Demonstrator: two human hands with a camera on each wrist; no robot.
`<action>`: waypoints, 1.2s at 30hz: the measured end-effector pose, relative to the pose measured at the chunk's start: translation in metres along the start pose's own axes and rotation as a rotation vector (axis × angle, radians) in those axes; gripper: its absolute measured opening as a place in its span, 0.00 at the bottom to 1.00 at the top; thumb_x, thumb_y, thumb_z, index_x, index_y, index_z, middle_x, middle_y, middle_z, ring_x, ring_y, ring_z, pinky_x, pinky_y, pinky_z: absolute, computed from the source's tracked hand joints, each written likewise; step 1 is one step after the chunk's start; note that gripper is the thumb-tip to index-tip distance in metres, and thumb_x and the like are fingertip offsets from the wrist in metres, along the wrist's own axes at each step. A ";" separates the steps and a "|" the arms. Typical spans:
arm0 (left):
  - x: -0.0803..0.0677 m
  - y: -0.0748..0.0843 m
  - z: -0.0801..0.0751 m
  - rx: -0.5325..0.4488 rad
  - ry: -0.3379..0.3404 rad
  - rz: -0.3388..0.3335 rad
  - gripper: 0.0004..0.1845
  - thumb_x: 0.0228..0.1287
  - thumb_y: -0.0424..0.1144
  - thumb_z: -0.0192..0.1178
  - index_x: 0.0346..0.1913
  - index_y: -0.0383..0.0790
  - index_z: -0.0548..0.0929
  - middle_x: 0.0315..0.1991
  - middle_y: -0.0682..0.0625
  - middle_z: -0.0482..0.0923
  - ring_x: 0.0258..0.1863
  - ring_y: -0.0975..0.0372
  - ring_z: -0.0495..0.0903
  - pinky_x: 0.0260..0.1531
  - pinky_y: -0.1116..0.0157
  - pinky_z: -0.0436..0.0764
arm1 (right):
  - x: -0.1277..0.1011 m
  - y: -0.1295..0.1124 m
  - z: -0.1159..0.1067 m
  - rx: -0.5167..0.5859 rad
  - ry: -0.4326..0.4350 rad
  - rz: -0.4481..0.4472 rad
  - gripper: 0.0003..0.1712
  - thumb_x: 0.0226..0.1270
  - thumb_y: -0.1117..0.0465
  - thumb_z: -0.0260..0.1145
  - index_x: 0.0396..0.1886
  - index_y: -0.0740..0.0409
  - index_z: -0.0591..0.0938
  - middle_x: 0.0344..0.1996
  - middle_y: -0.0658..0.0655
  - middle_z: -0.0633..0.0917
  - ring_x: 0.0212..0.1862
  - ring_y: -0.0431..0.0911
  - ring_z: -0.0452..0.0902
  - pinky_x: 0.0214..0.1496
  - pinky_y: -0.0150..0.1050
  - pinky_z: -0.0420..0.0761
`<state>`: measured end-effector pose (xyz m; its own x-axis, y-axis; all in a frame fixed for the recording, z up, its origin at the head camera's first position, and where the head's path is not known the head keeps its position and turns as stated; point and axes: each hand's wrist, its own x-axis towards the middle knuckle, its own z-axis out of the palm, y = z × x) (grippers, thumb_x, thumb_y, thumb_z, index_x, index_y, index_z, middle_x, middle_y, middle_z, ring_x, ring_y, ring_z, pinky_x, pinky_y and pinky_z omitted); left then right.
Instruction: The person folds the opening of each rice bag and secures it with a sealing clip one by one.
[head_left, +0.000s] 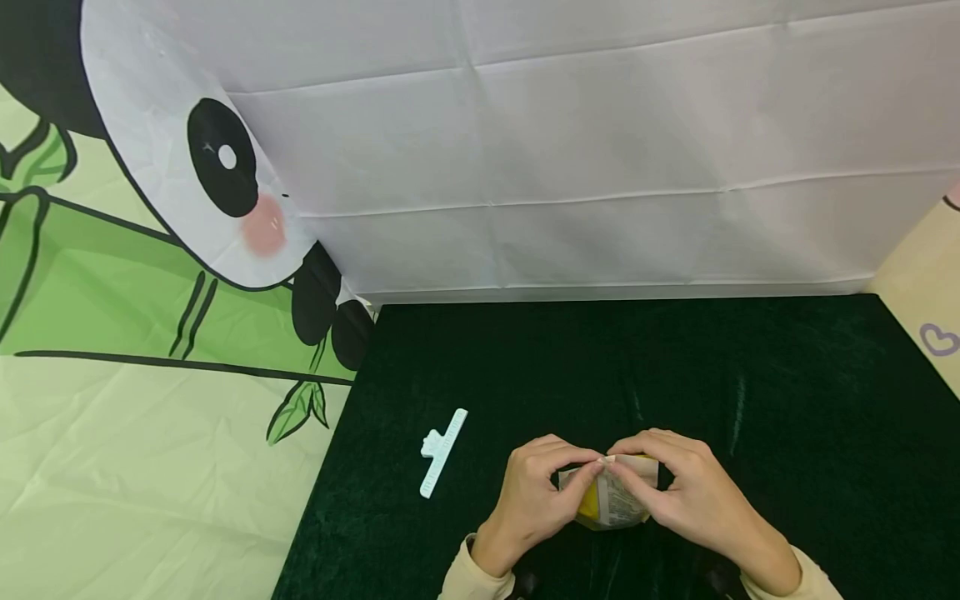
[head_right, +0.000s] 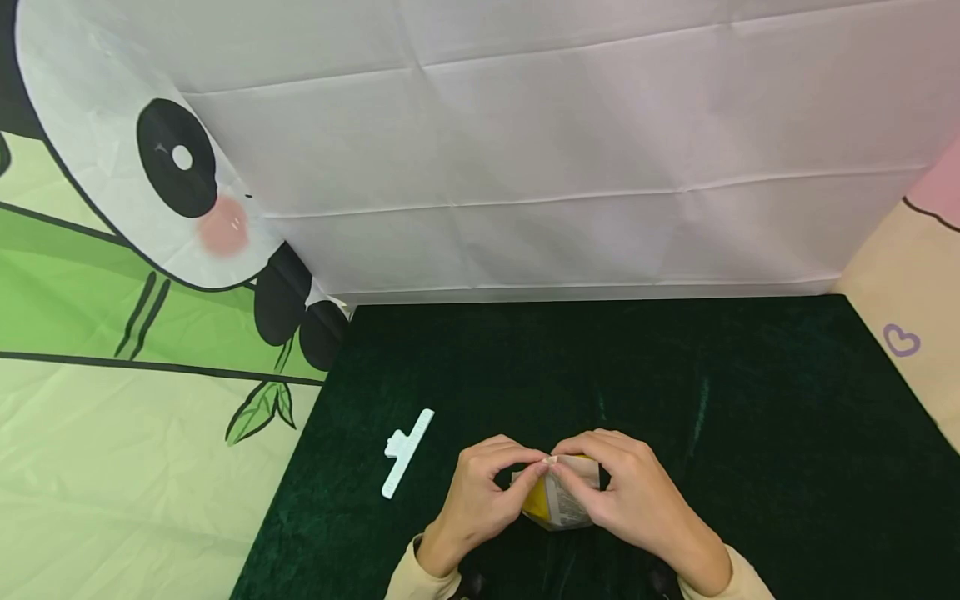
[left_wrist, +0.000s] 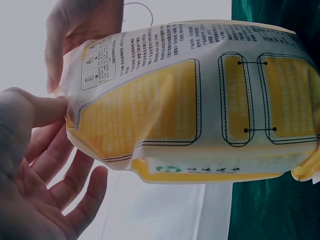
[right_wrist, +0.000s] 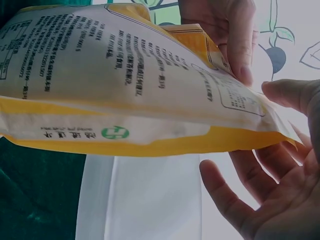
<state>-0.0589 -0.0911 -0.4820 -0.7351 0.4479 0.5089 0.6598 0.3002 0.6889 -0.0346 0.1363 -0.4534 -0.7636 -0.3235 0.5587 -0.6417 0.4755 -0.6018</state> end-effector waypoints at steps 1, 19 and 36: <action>0.000 0.000 0.000 -0.010 0.001 -0.009 0.06 0.77 0.39 0.65 0.45 0.45 0.92 0.40 0.54 0.92 0.39 0.72 0.86 0.38 0.71 0.87 | 0.000 0.000 0.001 0.000 -0.002 0.002 0.23 0.59 0.70 0.80 0.47 0.41 0.88 0.42 0.39 0.90 0.44 0.37 0.88 0.46 0.31 0.88; -0.001 0.002 -0.002 -0.067 -0.043 -0.057 0.08 0.79 0.42 0.63 0.47 0.45 0.91 0.42 0.53 0.92 0.41 0.72 0.87 0.39 0.72 0.87 | 0.000 0.003 0.006 0.043 -0.014 0.038 0.19 0.62 0.70 0.79 0.43 0.40 0.88 0.40 0.39 0.89 0.41 0.35 0.87 0.42 0.35 0.90; -0.005 0.000 -0.003 -0.065 -0.029 -0.132 0.08 0.78 0.43 0.65 0.45 0.46 0.92 0.38 0.54 0.91 0.34 0.75 0.80 0.31 0.66 0.86 | 0.003 0.000 0.007 0.011 -0.006 0.040 0.19 0.61 0.69 0.80 0.42 0.39 0.88 0.38 0.39 0.89 0.39 0.34 0.84 0.37 0.33 0.88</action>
<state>-0.0558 -0.0956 -0.4827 -0.8096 0.4327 0.3967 0.5452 0.3036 0.7814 -0.0374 0.1293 -0.4560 -0.7893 -0.3093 0.5304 -0.6111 0.4794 -0.6299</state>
